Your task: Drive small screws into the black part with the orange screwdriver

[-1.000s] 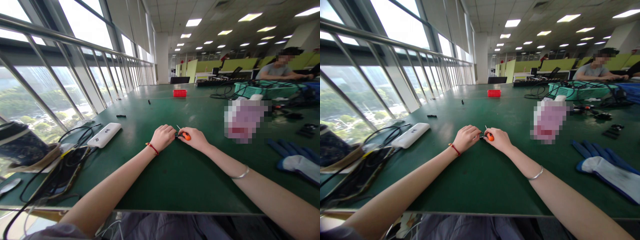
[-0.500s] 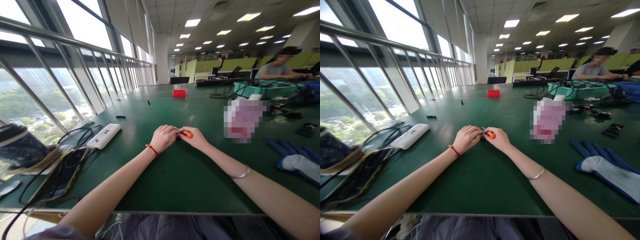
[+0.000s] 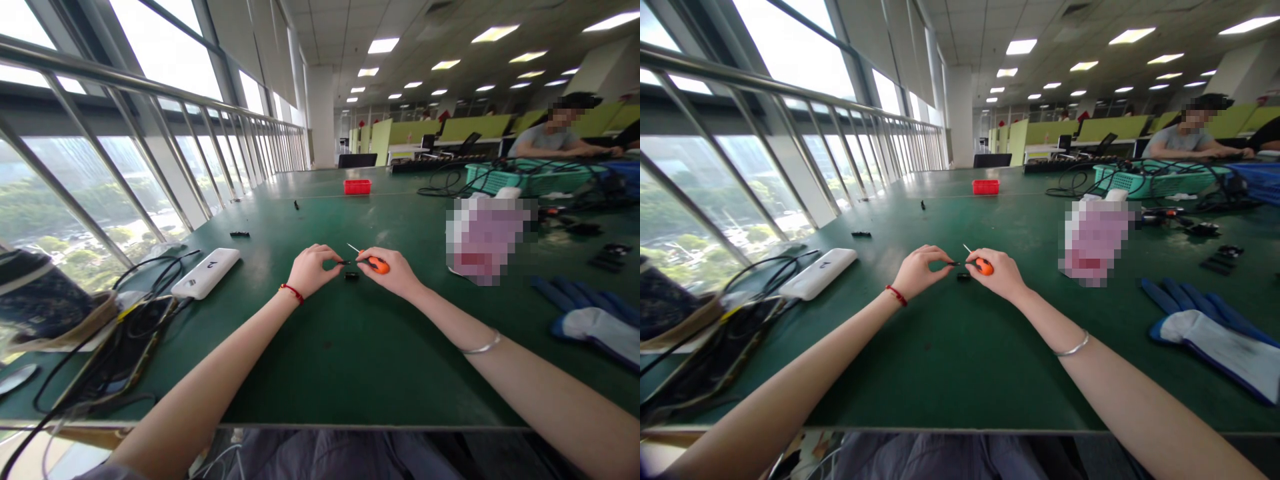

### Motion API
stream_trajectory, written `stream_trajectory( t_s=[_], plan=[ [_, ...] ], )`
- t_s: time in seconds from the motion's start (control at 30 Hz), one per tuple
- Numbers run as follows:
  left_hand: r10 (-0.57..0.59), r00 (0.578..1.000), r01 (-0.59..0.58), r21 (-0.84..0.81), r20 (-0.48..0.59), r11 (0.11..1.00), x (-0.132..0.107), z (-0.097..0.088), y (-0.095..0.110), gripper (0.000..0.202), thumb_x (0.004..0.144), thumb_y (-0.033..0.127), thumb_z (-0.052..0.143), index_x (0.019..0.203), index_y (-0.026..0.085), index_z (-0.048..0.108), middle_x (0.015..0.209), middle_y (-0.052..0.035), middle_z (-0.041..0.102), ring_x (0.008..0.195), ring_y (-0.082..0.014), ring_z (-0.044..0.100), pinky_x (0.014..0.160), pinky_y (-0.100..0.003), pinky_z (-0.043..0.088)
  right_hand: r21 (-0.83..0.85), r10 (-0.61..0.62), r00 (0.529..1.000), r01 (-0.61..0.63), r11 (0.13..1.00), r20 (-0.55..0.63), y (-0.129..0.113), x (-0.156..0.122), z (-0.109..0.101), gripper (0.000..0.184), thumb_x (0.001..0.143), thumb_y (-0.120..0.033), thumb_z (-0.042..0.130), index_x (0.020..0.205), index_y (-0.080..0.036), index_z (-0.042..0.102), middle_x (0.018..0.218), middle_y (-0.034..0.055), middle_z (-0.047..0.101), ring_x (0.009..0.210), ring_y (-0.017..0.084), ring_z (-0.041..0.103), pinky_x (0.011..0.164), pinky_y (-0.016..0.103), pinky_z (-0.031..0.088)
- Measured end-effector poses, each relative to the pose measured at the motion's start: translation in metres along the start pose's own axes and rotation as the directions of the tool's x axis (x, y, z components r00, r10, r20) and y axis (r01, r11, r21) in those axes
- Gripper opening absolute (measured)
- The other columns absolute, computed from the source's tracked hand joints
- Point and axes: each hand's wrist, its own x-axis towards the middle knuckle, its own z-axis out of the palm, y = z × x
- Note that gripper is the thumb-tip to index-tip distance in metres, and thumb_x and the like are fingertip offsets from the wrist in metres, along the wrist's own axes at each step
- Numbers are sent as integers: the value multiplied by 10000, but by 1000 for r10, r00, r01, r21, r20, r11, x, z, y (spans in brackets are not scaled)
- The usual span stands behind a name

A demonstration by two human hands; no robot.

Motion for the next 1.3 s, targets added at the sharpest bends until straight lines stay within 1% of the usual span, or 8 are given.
stream_trajectory(
  t_s=[0.13,0.3,0.4,0.53,1.13,1.2,1.23,1.3],
  plan=[
    [-257,962,264,72,-89,962,1,-23,-30,193,784,342,580,824,213,718,887,-25,690,860,-194,613,762,-285,465,-61,51,998,-53,997,-35,12,1,-6,130,780,-290,549,834,-239,656,934,6,700,818,184,643,735,307,484],
    [-559,814,575,92,-154,813,-7,-47,-71,240,756,383,594,868,213,721,850,-36,707,828,-212,638,722,-288,472,-118,109,994,-110,987,-18,20,2,-9,128,778,-295,542,820,-245,651,920,-7,702,804,186,640,719,311,477],
    [-639,750,659,115,-169,743,-13,-53,-87,267,752,395,591,888,206,722,842,-55,713,851,-244,640,708,-309,475,-136,114,993,-112,984,13,20,1,-9,128,776,-296,543,820,-248,653,912,-11,702,795,184,637,709,312,475],
    [-663,727,686,146,-178,713,-17,-55,-96,255,743,378,593,885,210,721,872,-61,717,874,-259,636,678,-310,477,-139,107,993,-99,985,49,17,1,-9,129,773,-291,550,833,-250,656,914,-13,702,796,184,635,708,315,479],
    [-680,710,704,160,-182,692,-22,-58,-101,286,754,376,596,913,181,732,886,-91,718,887,-295,636,723,-358,484,-176,107,982,-79,981,155,17,0,-9,156,772,-288,554,891,-254,648,960,-8,685,824,185,626,708,325,471],
    [-647,750,659,71,-138,749,-18,-52,-96,286,741,379,607,886,167,732,842,-82,718,845,-266,649,738,-340,493,-182,103,981,-73,981,162,17,0,-9,159,774,-289,554,898,-254,646,974,-6,683,832,186,625,700,321,468],
    [-609,788,611,-1,-97,791,-15,-47,-91,283,734,380,614,870,161,732,825,-77,717,823,-245,654,752,-329,499,-184,103,981,-72,980,163,17,1,-9,159,775,-288,552,899,-254,646,979,-5,683,834,186,625,696,318,466],
    [-441,898,433,-181,-1,883,-8,-35,-72,265,729,369,621,843,154,728,883,-69,714,842,-209,653,799,-302,502,-187,110,980,-79,979,163,17,1,-9,162,777,-287,547,900,-252,646,982,-5,683,835,185,624,695,314,463]
  ],
)
